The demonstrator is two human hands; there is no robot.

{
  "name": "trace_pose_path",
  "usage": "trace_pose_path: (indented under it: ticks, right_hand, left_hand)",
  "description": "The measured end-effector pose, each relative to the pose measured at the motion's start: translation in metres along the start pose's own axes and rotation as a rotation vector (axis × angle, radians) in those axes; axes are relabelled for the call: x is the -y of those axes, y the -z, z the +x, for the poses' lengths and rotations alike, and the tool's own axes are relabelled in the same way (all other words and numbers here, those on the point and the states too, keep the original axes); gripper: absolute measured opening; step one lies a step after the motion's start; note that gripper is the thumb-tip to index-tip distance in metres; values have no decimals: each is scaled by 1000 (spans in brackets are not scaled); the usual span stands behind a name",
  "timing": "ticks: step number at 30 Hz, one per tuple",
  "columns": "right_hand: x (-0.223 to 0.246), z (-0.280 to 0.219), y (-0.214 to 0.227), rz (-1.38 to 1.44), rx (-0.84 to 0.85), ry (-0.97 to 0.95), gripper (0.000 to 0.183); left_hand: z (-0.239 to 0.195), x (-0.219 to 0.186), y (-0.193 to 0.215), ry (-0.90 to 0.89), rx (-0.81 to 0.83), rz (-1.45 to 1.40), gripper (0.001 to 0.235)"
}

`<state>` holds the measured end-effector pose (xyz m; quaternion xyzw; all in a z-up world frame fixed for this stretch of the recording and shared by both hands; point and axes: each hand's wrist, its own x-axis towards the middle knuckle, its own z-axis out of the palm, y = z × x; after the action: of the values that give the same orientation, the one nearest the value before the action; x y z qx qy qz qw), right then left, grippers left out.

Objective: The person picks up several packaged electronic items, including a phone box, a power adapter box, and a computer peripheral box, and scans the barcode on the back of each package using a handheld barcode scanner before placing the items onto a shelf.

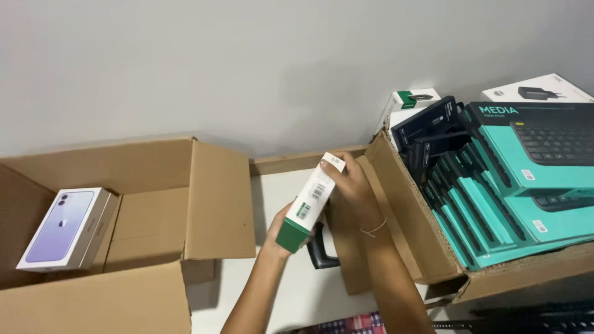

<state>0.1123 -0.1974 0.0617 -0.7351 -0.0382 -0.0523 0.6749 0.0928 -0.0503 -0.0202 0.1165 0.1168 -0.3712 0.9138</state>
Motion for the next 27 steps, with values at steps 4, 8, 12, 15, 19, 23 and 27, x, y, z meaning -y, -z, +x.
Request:
trace_pose_path:
  ticks: [4, 8, 12, 15, 19, 23, 27]
  right_hand:
    - [-12, -10, -16, -27, 0, -26, 36]
    - [-18, -20, -28, -38, -25, -30, 35]
    - [3, -41, -42, -37, -50, -24, 33]
    - [-2, -45, -46, -32, -66, -22, 34]
    - [17, -61, -56, -25, -86, -55, 34]
    - [15, -65, -60, -3, -103, -45, 33]
    - [24, -74, -67, 29, -124, -77, 33]
  left_hand:
    - [13, 0, 53, 15, 98, 85, 34]
    - [18, -11, 90, 193, 405, 108, 61]
    - [-5, -8, 74, 166, 392, 179, 62]
    - [-14, -3, 79, 160, 369, 190, 65]
    - [-26, 2, 80, 151, 343, 194, 67]
    - [-24, 3, 90, 133, 322, 229, 68]
    - [-40, 3, 73, 121, 315, 209, 66]
